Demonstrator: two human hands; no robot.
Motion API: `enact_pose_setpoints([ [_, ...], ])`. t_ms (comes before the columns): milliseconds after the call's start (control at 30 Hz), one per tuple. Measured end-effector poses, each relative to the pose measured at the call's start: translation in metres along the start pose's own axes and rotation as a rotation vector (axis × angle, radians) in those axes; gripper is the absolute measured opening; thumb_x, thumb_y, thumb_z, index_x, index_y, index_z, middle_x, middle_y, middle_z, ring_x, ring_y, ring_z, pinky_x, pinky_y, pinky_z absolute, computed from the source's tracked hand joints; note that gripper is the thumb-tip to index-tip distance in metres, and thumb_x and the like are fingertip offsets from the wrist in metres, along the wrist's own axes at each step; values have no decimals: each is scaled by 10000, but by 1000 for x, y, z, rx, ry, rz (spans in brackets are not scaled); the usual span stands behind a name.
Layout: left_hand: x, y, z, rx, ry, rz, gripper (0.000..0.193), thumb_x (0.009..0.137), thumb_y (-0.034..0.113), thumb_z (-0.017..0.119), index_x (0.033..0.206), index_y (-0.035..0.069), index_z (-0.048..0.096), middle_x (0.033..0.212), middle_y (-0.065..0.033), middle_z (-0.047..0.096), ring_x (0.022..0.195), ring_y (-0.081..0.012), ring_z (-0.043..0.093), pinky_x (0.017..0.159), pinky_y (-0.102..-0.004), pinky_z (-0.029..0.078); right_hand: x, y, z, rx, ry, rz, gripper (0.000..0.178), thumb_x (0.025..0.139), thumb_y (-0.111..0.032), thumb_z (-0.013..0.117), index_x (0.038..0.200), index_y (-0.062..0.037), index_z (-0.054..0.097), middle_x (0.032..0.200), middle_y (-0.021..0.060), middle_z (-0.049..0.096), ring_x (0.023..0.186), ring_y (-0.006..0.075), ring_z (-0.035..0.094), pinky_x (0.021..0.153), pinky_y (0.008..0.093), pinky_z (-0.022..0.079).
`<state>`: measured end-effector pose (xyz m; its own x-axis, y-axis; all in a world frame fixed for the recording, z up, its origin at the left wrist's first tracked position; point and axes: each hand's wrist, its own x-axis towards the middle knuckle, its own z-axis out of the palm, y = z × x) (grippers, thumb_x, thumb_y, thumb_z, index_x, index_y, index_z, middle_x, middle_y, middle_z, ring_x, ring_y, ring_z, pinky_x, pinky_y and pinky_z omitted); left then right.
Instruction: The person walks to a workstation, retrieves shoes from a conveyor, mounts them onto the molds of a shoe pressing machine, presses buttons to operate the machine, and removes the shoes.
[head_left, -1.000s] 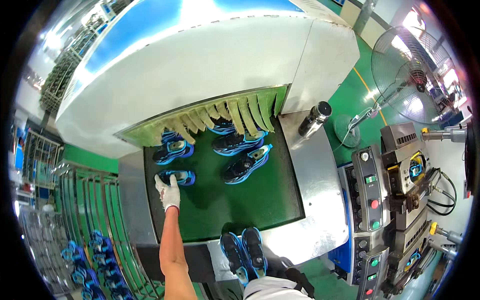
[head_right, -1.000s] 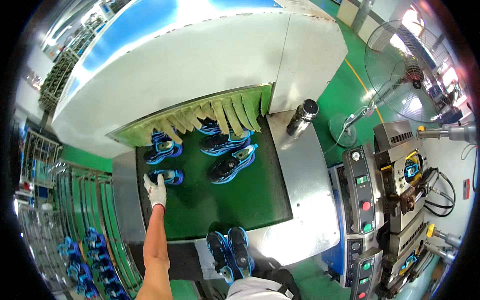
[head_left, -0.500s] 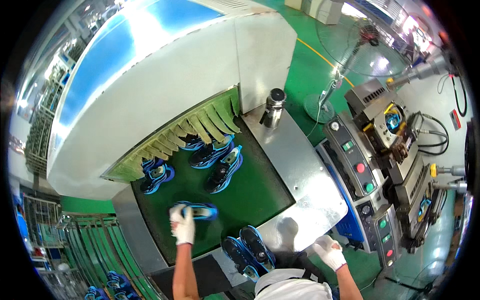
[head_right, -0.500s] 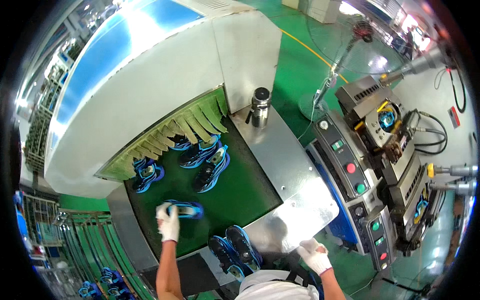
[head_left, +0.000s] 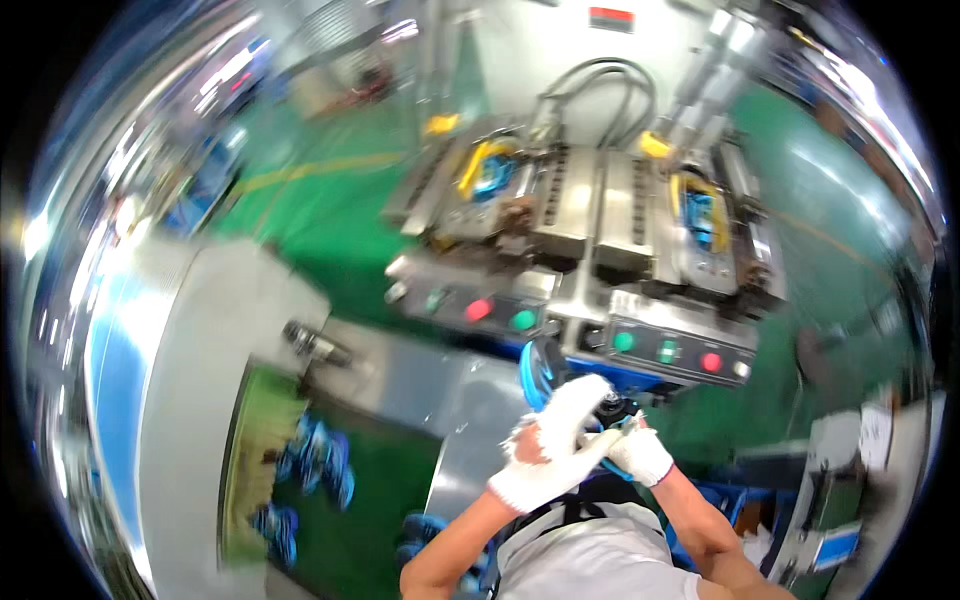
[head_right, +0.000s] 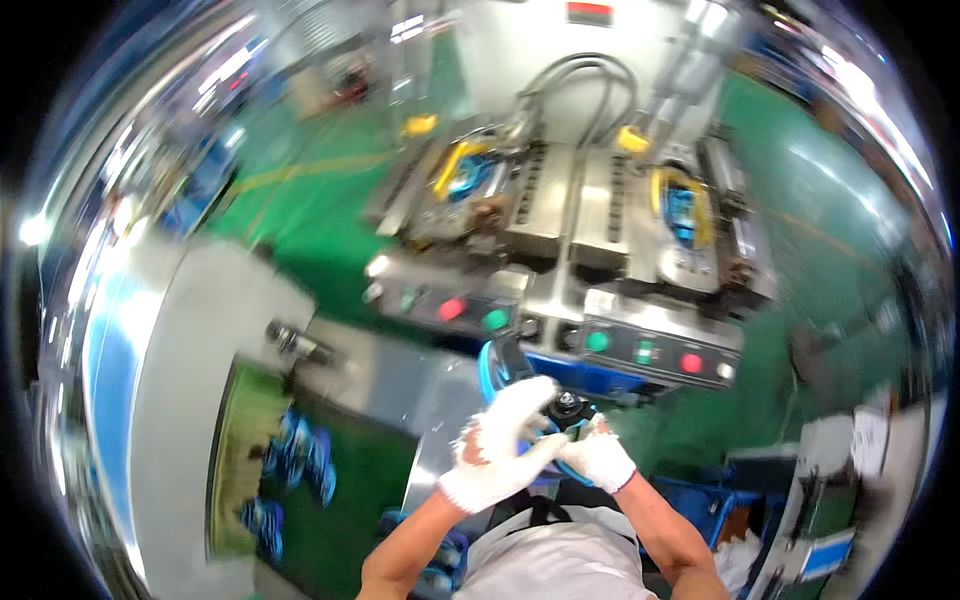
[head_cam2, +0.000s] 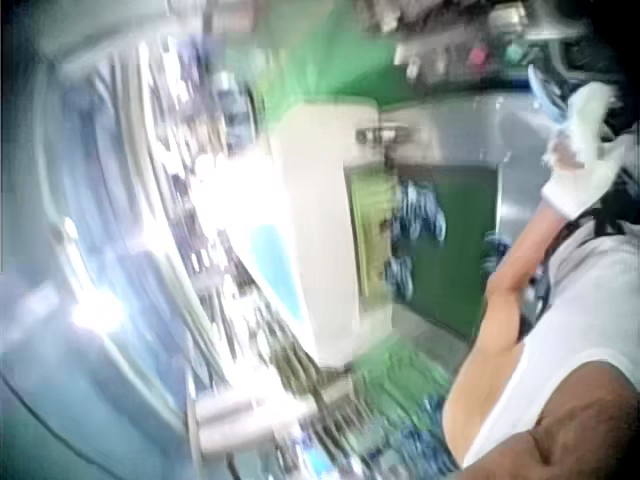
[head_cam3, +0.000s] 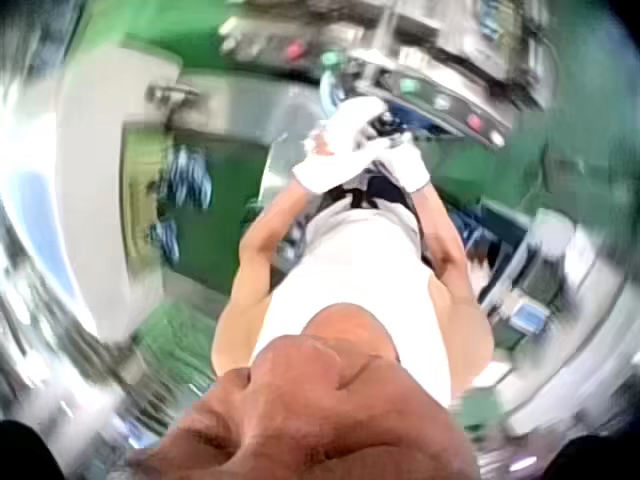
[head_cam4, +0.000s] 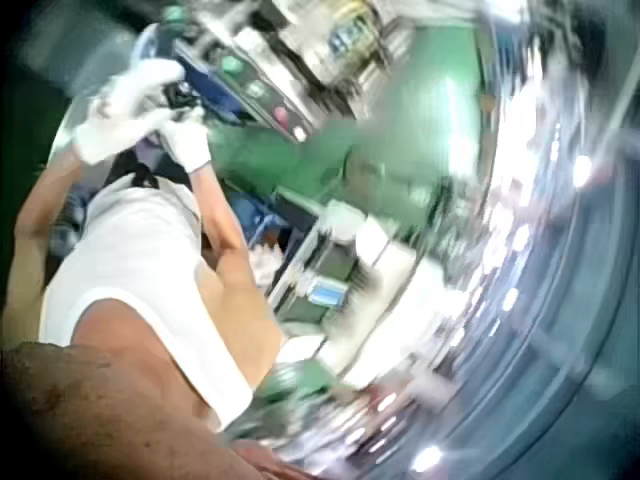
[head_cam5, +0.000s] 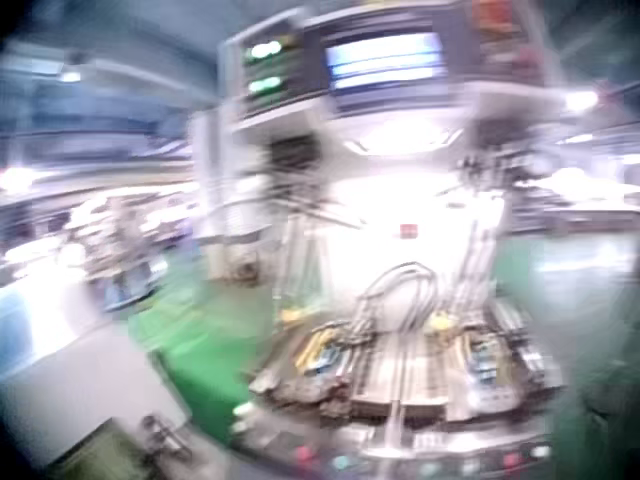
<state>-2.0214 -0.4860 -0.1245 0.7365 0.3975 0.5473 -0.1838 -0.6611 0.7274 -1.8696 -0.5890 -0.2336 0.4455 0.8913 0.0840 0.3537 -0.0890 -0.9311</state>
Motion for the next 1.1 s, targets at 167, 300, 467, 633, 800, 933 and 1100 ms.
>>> enact_pose_setpoints([
  [167, 114, 10, 47, -46, 154, -1, 574, 886, -55, 631, 1427, 5, 451, 1388, -164, 515, 1192, -248, 603, 1030, -367, 501, -43, -45, -128, 894, 279, 239, 291, 845, -113, 784, 1103, -2, 706, 849, -8, 685, 719, 78, 591, 655, 269, 499],
  [300, 230, -1, 141, -278, -6, -78, 463, 1001, 21, 557, 1444, -5, 424, 1407, -160, 520, 1260, -235, 579, 1046, -352, 482, -74, 7, -182, 1036, 606, 154, 232, 821, -101, 776, 1018, -14, 693, 828, -30, 648, 636, 56, 535, 549, 240, 416],
  [467, 387, -51, 283, 194, -142, -180, 671, 993, 348, 623, 1486, -34, 376, 1427, -240, 511, 1295, -321, 558, 1094, -399, 438, -84, 42, -216, 813, 973, 54, 202, 782, -130, 781, 880, 19, 688, 674, -5, 567, 586, 131, 541, 557, 303, 445],
  [633, 477, -155, 364, 556, -15, -250, 803, 936, 357, 627, 1500, -106, 291, 1461, -353, 434, 1367, -458, 443, 1140, -449, 368, -108, 68, -214, 780, 981, 238, 627, 712, -75, 742, 1309, 4, 567, 1001, 16, 639, 724, 113, 558, 672, 289, 494],
  [800, 507, -173, 371, 461, -173, -283, 680, 907, 296, 618, 1422, -70, 368, 1352, -352, 537, 1214, -457, 580, 1022, -467, 462, -93, 47, -234, 1217, 964, 327, 677, 764, 56, 658, 1416, -61, 522, 1286, 21, 583, 1123, 171, 568, 931, 345, 501],
  [933, 487, -120, 275, -122, -159, -629, 406, 907, 281, 699, 1156, -30, 624, 1098, -136, 692, 973, -238, 654, 892, -368, 518, -49, 19, -263, 651, 1039, 349, 443, 763, -101, 749, 1174, 18, 633, 1056, 57, 650, 879, 151, 586, 797, 331, 499],
  [1100, 338, -83, 169, -214, -67, -295, 477, 943, 154, 661, 1362, -30, 528, 1225, -116, 630, 1129, -203, 576, 992, -343, 468, 45, 5, -317, -103, 832, 41, 229, 884, -147, 749, 1082, -32, 747, 907, 137, 719, 802, 247, 684, 779, 372, 549],
])
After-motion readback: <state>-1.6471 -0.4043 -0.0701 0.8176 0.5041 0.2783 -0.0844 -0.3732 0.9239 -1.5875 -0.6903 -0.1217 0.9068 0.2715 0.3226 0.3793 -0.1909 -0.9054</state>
